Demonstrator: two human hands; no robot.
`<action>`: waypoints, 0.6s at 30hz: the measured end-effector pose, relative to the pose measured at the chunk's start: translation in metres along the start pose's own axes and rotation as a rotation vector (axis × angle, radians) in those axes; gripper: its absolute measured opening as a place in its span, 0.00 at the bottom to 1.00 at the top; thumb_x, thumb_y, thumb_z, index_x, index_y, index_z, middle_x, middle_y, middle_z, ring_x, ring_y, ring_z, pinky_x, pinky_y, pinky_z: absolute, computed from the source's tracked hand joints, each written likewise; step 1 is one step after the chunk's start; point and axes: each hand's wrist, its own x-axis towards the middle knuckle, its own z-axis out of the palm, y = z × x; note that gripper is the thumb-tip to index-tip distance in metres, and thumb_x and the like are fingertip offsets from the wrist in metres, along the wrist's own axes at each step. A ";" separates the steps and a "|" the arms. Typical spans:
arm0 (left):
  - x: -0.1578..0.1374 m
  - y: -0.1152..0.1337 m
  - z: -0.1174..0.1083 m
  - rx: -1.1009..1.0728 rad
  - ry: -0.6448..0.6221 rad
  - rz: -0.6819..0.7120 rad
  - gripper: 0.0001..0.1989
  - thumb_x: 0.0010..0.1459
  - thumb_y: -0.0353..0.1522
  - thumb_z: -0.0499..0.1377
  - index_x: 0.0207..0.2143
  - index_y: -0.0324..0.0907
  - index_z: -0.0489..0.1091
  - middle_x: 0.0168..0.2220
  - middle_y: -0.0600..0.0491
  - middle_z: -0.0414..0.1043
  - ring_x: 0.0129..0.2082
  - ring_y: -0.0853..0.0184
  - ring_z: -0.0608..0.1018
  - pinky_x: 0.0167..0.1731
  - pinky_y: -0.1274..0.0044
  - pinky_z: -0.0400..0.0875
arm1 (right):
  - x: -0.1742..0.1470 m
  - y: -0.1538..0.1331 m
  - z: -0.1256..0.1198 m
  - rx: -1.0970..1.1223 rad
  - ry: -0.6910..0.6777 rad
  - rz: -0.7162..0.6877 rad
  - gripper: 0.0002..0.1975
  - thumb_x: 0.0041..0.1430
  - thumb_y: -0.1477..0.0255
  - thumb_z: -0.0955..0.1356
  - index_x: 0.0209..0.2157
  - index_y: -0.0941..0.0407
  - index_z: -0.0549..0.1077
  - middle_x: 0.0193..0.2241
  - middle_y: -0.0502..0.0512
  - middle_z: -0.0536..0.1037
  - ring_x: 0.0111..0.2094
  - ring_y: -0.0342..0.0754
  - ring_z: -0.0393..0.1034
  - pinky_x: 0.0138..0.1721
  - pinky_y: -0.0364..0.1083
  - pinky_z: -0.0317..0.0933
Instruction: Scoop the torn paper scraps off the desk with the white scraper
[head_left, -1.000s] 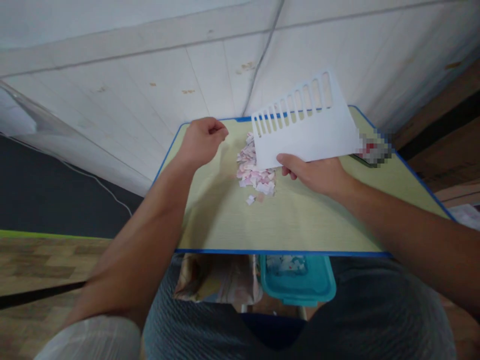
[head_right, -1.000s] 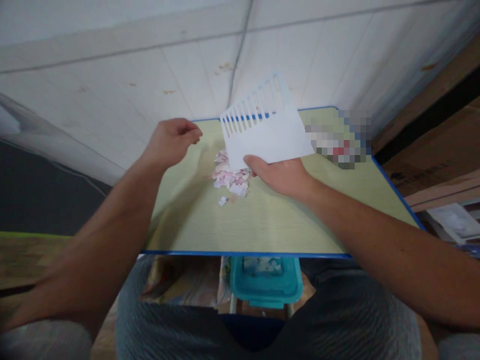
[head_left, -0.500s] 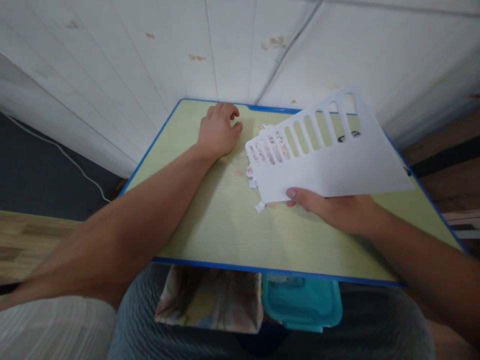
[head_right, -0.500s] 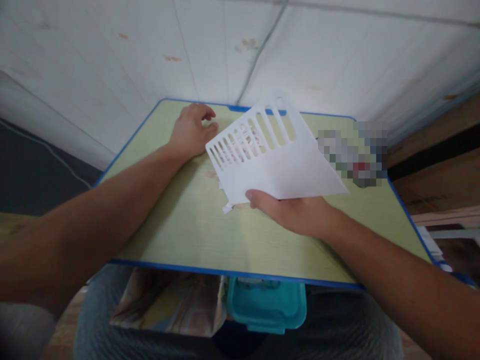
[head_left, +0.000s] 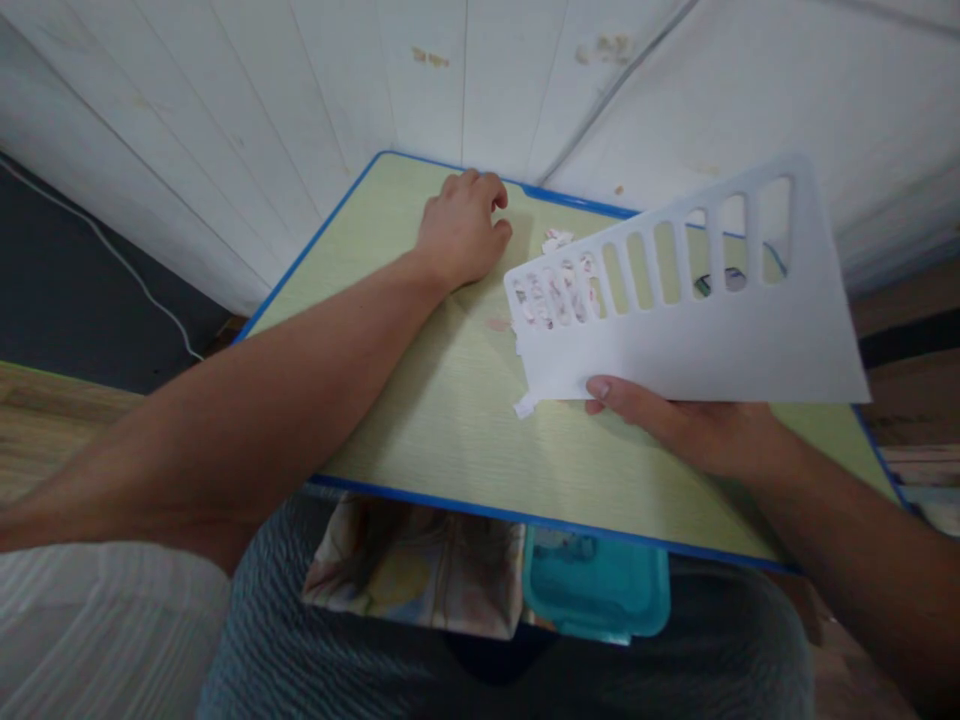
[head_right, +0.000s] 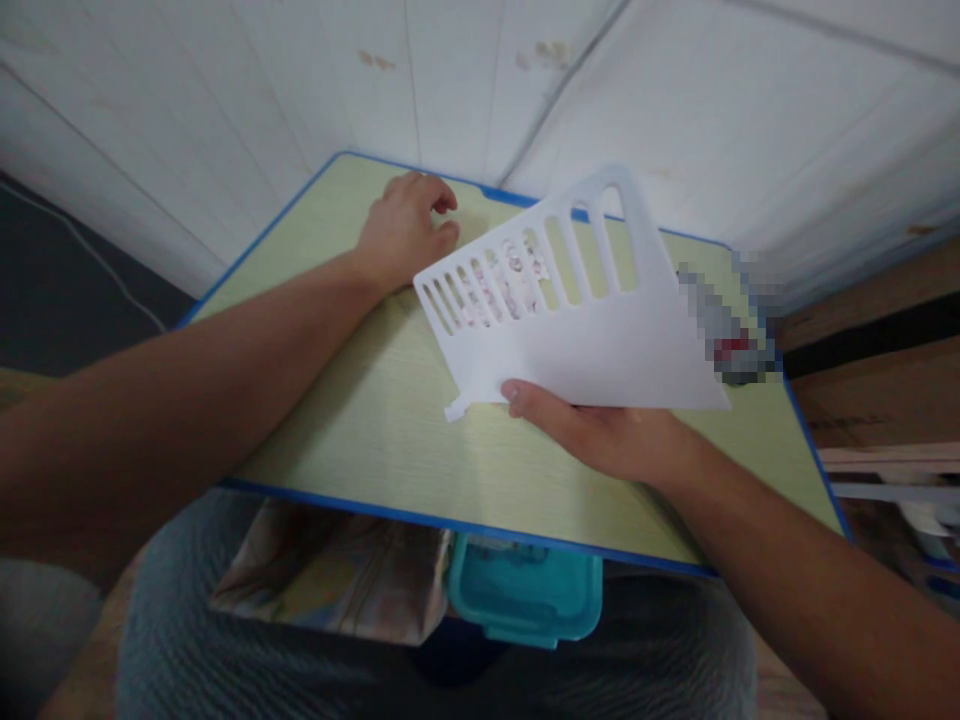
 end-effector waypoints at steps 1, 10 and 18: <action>-0.001 0.002 -0.001 0.004 -0.005 -0.008 0.14 0.71 0.26 0.64 0.53 0.54 0.76 0.64 0.47 0.79 0.67 0.49 0.74 0.68 0.55 0.72 | -0.001 -0.001 0.001 0.010 -0.016 0.010 0.13 0.72 0.54 0.77 0.32 0.42 0.84 0.39 0.51 0.91 0.57 0.67 0.87 0.74 0.64 0.74; 0.000 0.005 -0.002 -0.016 0.010 -0.018 0.11 0.74 0.24 0.66 0.51 0.49 0.75 0.63 0.47 0.79 0.63 0.54 0.74 0.66 0.59 0.71 | -0.005 -0.022 -0.009 0.057 -0.181 -0.037 0.11 0.66 0.54 0.80 0.33 0.42 0.85 0.39 0.55 0.90 0.61 0.73 0.85 0.74 0.71 0.75; 0.002 0.002 -0.002 -0.032 0.011 0.003 0.11 0.74 0.22 0.67 0.51 0.45 0.75 0.63 0.44 0.79 0.65 0.51 0.75 0.67 0.57 0.71 | -0.001 -0.014 -0.022 0.165 -0.181 -0.001 0.09 0.54 0.61 0.84 0.33 0.43 0.85 0.37 0.55 0.90 0.64 0.75 0.85 0.76 0.71 0.71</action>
